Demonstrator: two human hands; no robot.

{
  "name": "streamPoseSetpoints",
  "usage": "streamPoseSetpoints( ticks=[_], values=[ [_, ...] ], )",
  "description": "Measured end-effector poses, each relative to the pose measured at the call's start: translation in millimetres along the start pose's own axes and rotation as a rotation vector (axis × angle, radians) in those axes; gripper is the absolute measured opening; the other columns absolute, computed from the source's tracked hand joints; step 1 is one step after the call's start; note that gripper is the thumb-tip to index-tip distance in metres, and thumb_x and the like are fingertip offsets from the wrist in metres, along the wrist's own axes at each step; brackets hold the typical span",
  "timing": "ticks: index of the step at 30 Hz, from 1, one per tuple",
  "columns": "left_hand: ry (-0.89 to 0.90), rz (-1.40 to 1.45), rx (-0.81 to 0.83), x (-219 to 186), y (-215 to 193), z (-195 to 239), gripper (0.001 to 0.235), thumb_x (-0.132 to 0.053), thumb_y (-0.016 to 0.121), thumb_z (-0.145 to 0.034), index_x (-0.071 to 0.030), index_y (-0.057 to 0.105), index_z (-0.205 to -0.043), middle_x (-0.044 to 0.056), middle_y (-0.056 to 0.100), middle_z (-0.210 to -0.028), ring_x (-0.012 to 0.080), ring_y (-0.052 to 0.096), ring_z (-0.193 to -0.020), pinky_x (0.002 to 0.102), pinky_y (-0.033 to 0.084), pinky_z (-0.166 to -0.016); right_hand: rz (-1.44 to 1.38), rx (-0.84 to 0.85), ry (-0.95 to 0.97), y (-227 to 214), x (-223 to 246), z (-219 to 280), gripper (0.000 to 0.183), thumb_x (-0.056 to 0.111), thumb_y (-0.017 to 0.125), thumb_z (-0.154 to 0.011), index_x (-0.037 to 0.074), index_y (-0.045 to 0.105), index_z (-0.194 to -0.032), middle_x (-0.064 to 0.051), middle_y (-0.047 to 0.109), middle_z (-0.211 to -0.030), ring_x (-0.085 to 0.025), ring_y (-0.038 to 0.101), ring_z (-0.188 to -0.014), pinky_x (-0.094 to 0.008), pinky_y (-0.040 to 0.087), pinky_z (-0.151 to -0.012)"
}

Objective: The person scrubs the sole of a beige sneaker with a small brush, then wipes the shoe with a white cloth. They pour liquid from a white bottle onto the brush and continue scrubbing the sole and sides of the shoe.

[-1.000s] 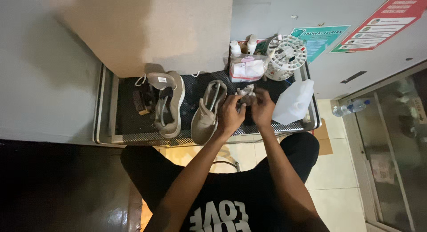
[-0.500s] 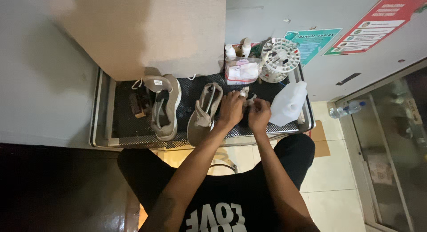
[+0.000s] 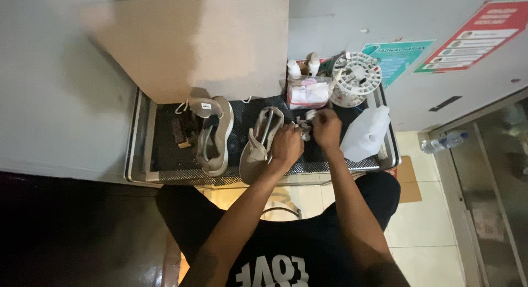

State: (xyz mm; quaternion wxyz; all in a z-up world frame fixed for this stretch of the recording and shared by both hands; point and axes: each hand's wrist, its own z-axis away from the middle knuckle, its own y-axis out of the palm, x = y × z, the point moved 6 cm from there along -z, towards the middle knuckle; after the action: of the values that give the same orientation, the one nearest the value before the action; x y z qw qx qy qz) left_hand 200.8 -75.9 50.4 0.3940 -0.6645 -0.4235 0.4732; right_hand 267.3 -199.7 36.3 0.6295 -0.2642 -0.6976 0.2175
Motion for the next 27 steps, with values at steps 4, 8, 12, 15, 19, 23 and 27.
streamPoseSetpoints(
  ticks=[4,8,12,15,19,23,27],
  values=[
    [-0.064,0.003,-0.022,-3,0,-2,0.019,-0.016,0.065,-0.079,-0.002,0.07,-0.092,0.016,0.066,-0.088,0.03,0.067,-0.083,0.042,0.051,-0.075,-0.109,-0.176,0.011,-18,-9,7,0.012,0.002,0.064,-0.091,0.001,0.065,-0.102,-0.021,0.068,-0.092,-0.038,0.068,-0.088,-0.043,0.053,-0.071],
    [-0.166,0.03,0.011,-4,0,-6,0.029,-0.014,0.065,-0.088,0.0,0.063,-0.113,0.019,0.065,-0.104,0.0298,0.069,-0.091,0.043,0.054,-0.085,-0.023,-0.071,0.0,-14,-11,9,0.023,-0.003,0.068,-0.086,0.0,0.067,-0.109,-0.021,0.07,-0.099,-0.039,0.068,-0.097,-0.047,0.054,-0.08],
    [-0.081,0.064,0.078,-3,1,1,0.044,-0.016,0.07,-0.086,-0.003,0.058,-0.126,0.02,0.061,-0.12,0.0301,0.068,-0.102,0.043,0.053,-0.088,0.198,0.125,-0.232,3,26,24,0.039,-0.016,0.054,-0.083,-0.005,0.066,-0.118,-0.026,0.059,-0.132,-0.042,0.057,-0.125,-0.049,0.048,-0.105],
    [0.0,0.222,-0.067,-5,-24,10,0.025,-0.007,0.06,-0.088,0.001,0.064,-0.112,0.021,0.063,-0.1,0.0352,0.068,-0.089,0.043,0.054,-0.075,0.614,0.37,-0.253,24,15,18,0.06,-0.004,0.067,-0.082,0.016,0.059,-0.138,-0.007,0.043,-0.155,-0.032,0.049,-0.134,-0.046,0.048,-0.105],
    [0.05,0.269,-0.113,0,-27,9,0.016,-0.009,0.064,-0.084,-0.002,0.063,-0.098,0.017,0.059,-0.089,0.0364,0.066,-0.084,0.046,0.053,-0.071,0.631,0.285,-0.344,24,10,-1,0.037,-0.001,0.062,-0.084,0.013,0.072,-0.116,-0.008,0.064,-0.123,-0.029,0.062,-0.111,-0.041,0.057,-0.091],
    [0.011,0.27,-0.109,7,-25,9,0.008,-0.008,0.061,-0.086,-0.006,0.06,-0.094,0.011,0.056,-0.084,0.0321,0.065,-0.077,0.043,0.051,-0.067,0.431,0.137,-0.205,1,1,-5,0.018,0.006,0.061,-0.094,0.01,0.073,-0.108,-0.007,0.069,-0.101,-0.025,0.068,-0.099,-0.036,0.056,-0.086],
    [0.042,0.275,-0.111,2,-23,9,0.01,-0.009,0.059,-0.088,-0.003,0.062,-0.097,0.015,0.059,-0.086,0.0351,0.067,-0.079,0.045,0.052,-0.071,0.613,0.23,-0.136,12,-22,22,0.032,0.004,0.061,-0.091,0.006,0.068,-0.121,-0.015,0.066,-0.114,-0.03,0.065,-0.106,-0.042,0.056,-0.088]
  ],
)
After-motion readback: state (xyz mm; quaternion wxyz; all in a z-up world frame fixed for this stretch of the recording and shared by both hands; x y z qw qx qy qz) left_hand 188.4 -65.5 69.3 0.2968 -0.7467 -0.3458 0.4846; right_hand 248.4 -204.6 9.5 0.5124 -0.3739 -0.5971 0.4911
